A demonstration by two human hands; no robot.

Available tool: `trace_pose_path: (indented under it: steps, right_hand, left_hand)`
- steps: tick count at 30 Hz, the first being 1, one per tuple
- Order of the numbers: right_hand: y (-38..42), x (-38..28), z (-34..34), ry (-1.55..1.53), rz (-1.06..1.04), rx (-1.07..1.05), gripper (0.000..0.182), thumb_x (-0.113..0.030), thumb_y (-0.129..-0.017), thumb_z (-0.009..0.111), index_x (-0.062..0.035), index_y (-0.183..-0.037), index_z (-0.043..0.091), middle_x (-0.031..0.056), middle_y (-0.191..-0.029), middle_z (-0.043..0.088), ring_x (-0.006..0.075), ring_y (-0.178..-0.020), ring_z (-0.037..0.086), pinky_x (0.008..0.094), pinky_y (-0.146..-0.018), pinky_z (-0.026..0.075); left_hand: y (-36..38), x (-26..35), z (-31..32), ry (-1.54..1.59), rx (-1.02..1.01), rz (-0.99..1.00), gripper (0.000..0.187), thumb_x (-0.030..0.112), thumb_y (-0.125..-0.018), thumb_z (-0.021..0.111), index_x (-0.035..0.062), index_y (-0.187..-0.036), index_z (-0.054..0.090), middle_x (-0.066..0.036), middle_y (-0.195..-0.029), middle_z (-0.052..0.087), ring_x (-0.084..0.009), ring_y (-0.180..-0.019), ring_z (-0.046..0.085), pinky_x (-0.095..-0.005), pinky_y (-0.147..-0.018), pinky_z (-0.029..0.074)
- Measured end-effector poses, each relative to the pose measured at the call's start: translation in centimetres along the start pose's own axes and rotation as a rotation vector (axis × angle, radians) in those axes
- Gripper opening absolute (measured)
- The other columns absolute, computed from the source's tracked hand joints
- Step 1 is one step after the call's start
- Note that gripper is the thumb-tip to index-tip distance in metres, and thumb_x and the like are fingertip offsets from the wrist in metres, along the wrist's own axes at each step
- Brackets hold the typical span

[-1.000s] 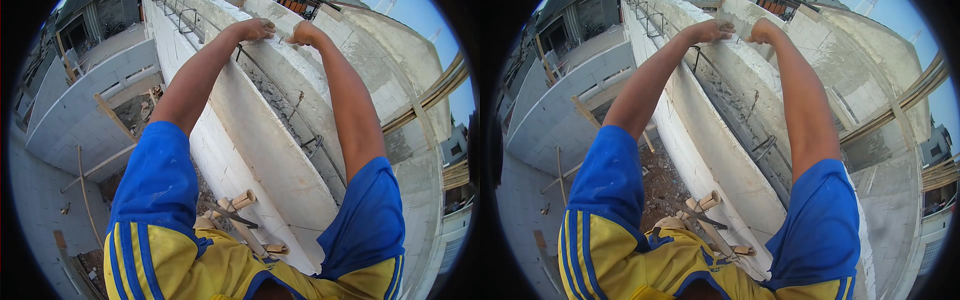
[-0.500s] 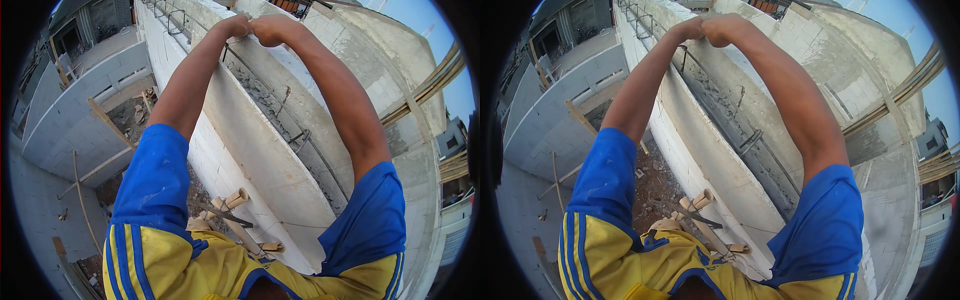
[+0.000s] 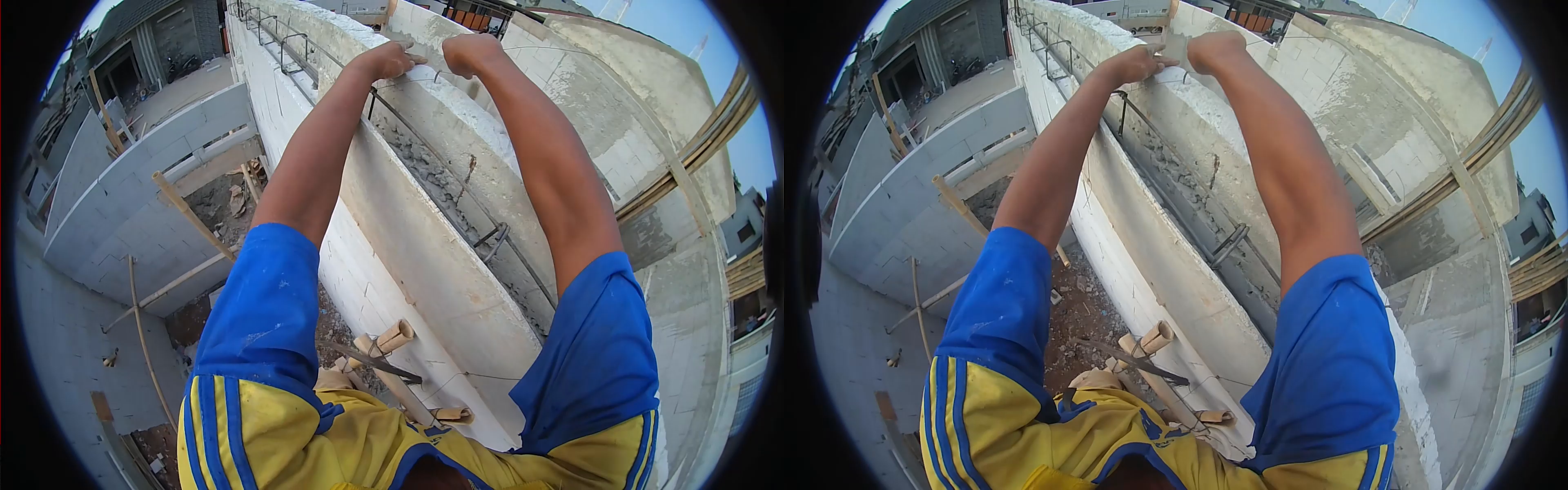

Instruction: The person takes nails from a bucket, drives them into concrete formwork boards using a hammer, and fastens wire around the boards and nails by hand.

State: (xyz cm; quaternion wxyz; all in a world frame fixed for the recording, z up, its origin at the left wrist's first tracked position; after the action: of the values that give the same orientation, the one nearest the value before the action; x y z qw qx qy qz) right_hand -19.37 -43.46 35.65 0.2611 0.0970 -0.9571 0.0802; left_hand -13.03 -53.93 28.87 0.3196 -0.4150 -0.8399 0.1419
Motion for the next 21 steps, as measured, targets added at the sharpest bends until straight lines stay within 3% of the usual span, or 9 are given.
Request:
trace_pose_path:
  steps: [3,4,5,7,11,13,17,19,21]
  right_hand:
    - [2.4,-6.0,-1.9,0.071,-0.035,-0.146,0.035,-0.022,-0.087,0.054,-0.0117,-0.118,0.069,0.0097,-0.123,0.067,0.0282,-0.110,0.065,0.0432,-0.088,0.052]
    - [1.1,-6.4,-2.3,0.115,-0.057,-0.147,0.036,-0.021,-0.086,0.055,-0.0123,-0.119,0.068,0.0097,-0.122,0.067,0.0282,-0.110,0.065,0.0432,-0.087,0.053]
    - [0.0,-5.4,-3.1,-0.005,-0.077,-0.116,0.038,-0.017,-0.086,0.054,-0.0131,-0.122,0.067,0.0096,-0.121,0.068,0.0276,-0.108,0.066,0.0427,-0.085,0.053]
    - [-2.7,-0.4,-1.4,-0.045,0.019,0.076,0.039,-0.015,-0.087,0.054,-0.0140,-0.123,0.066,0.0091,-0.116,0.070,0.0268,-0.107,0.067,0.0421,-0.084,0.054]
    - [0.7,-1.9,1.3,0.064,-0.003,-0.041,0.035,-0.013,-0.087,0.056,-0.0143,-0.120,0.067,0.0076,-0.111,0.071,0.0262,-0.104,0.068,0.0418,-0.084,0.054]
    - [2.6,-7.0,-1.7,0.189,-0.122,-0.034,0.033,-0.012,-0.087,0.055,-0.0141,-0.117,0.069,0.0071,-0.110,0.072,0.0258,-0.102,0.069,0.0406,-0.083,0.054]
    - [-1.8,-1.5,-2.6,0.099,-0.079,0.131,0.031,-0.012,-0.088,0.053,-0.0133,-0.113,0.071,0.0074,-0.110,0.072,0.0259,-0.103,0.068,0.0395,-0.085,0.053]
    - [-3.8,2.5,3.8,-0.166,0.110,-0.123,0.030,-0.013,-0.090,0.051,-0.0119,-0.110,0.073,0.0082,-0.109,0.072,0.0264,-0.102,0.069,0.0394,-0.085,0.054]
    - [2.0,-2.3,-0.5,0.082,-0.035,0.043,0.030,-0.012,-0.090,0.050,-0.0100,-0.110,0.072,0.0090,-0.106,0.073,0.0267,-0.100,0.069,0.0398,-0.083,0.055]
  left_hand:
    - [0.3,-0.2,0.5,-0.106,-0.188,-0.211,0.036,0.023,-0.088,0.061,0.0005,-0.116,0.065,-0.021,-0.116,0.067,-0.0290,-0.108,0.064,-0.0370,-0.092,0.048]
    - [0.7,1.8,-0.2,0.195,0.005,0.022,0.029,0.020,-0.089,0.060,0.0047,-0.111,0.069,-0.020,-0.112,0.069,-0.0278,-0.105,0.065,-0.0350,-0.092,0.048]
    - [0.2,1.3,-0.2,0.177,0.057,0.015,0.023,0.017,-0.090,0.058,0.0083,-0.104,0.073,-0.018,-0.108,0.070,-0.0276,-0.102,0.067,-0.0329,-0.090,0.049]
    - [-0.4,0.1,0.5,-0.079,-0.022,0.011,0.021,0.015,-0.090,0.056,0.0086,-0.100,0.074,-0.017,-0.106,0.071,-0.0275,-0.100,0.067,-0.0320,-0.089,0.049]
    - [-0.3,1.6,0.9,-0.553,0.013,0.245,0.023,0.014,-0.090,0.054,0.0089,-0.099,0.075,-0.016,-0.106,0.071,-0.0287,-0.099,0.067,-0.0329,-0.089,0.050]
    - [-0.2,-0.1,0.6,-0.199,-0.107,-0.098,0.028,0.013,-0.090,0.050,0.0071,-0.104,0.073,-0.014,-0.108,0.071,-0.0298,-0.100,0.067,-0.0344,-0.091,0.050]
    - [0.5,3.0,-0.7,-0.012,0.021,0.066,0.032,0.013,-0.090,0.048,0.0078,-0.111,0.071,-0.013,-0.111,0.070,-0.0311,-0.102,0.066,-0.0362,-0.092,0.050]
    - [0.4,2.3,0.5,-0.337,-0.053,0.080,0.033,0.010,-0.092,0.055,0.0100,-0.123,0.063,-0.012,-0.125,0.065,-0.0269,-0.115,0.060,-0.0346,-0.100,0.045]
    - [-1.7,-2.2,2.2,-0.197,-0.100,0.127,0.035,0.011,-0.090,0.057,0.0101,-0.125,0.062,-0.012,-0.125,0.065,-0.0267,-0.115,0.060,-0.0335,-0.100,0.044]
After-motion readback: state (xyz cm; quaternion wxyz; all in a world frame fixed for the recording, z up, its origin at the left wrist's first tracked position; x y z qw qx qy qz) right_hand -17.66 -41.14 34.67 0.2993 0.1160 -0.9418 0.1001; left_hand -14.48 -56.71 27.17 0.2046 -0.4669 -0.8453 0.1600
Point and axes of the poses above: each hand's wrist, its own y-axis away from the middle knuckle, its own z-axis out of the palm, x = y × z, the point moved 10 cm from there along -y, towards the middle knuckle
